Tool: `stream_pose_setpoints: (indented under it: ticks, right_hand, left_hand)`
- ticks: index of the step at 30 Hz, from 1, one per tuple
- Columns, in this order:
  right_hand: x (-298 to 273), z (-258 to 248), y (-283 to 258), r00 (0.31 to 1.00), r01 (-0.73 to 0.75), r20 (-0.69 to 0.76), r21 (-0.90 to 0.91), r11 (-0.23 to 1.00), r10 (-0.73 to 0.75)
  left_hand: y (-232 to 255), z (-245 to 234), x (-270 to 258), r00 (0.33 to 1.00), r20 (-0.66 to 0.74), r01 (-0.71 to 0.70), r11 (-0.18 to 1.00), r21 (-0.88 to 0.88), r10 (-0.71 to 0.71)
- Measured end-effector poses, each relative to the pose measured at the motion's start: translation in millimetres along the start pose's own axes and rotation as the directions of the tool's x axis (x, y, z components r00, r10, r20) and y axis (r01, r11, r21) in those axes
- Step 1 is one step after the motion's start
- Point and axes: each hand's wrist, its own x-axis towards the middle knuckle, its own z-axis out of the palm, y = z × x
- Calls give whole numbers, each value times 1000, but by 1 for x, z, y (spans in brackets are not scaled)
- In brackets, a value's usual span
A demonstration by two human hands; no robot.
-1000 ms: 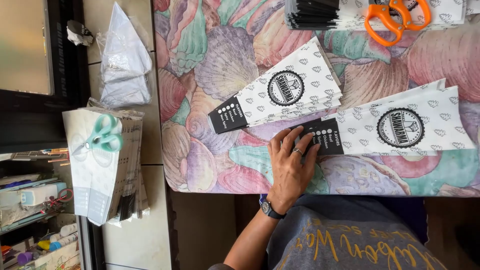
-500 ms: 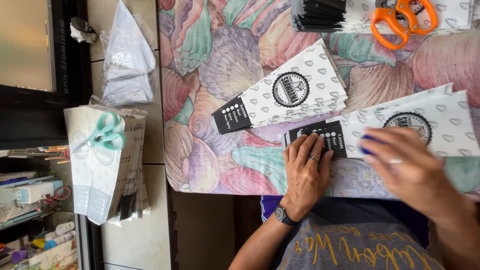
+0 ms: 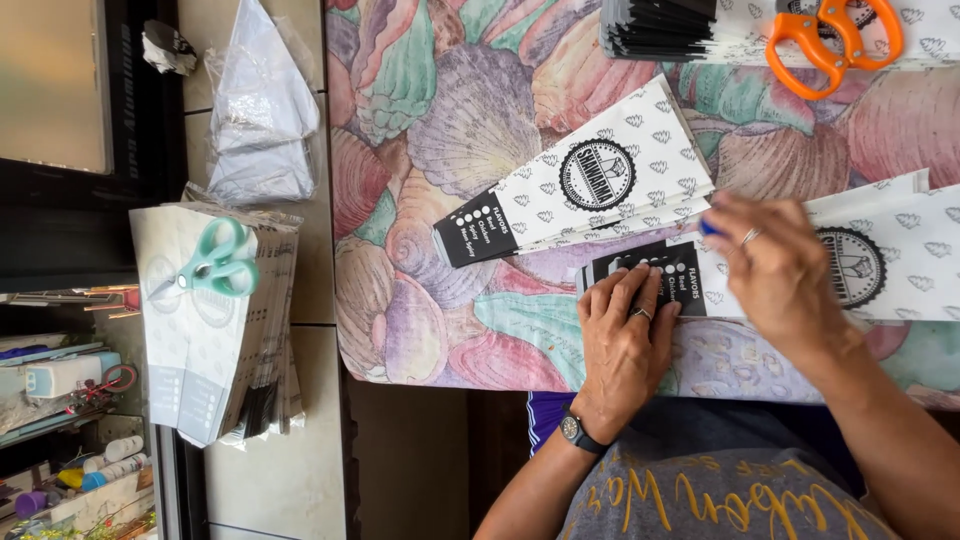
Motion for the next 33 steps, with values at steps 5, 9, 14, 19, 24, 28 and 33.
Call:
stream_pose_setpoints:
  ticks: [5,9,14,19,24,28,33]
  right_hand:
    - [-15,-8,-28,996,-86,-41,-23,996,85]
    - [-28,-4,-41,994,-102,58,108,989,96]
    - [-42,-38,15,976,-207,-61,36,978,209]
    - [-86,-58,86,874,-464,-112,93,881,473]
    - [-49,-52,-14,982,-184,-49,-45,982,181]
    - [-59,-22,-19,979,-203,-8,42,978,203]
    - [-95,-64,68,917,-393,-78,9,920,392]
  left_hand:
    - [1,-5,2,1000,-3,-5,1000,-21,5]
    - [3,-5,7,999,10,33,999,-9,-33]
    - [2,-4,6,999,20,39,999,-18,-39]
    - [2,-2,3,999,-1,32,999,-10,-32]
    - [7,-7,4,1000,24,18,999,46,-19]
    - [7,-9,9,1000,-3,-9,999,31,9]
    - [6,-6,9,1000,10,-10,999,36,9]
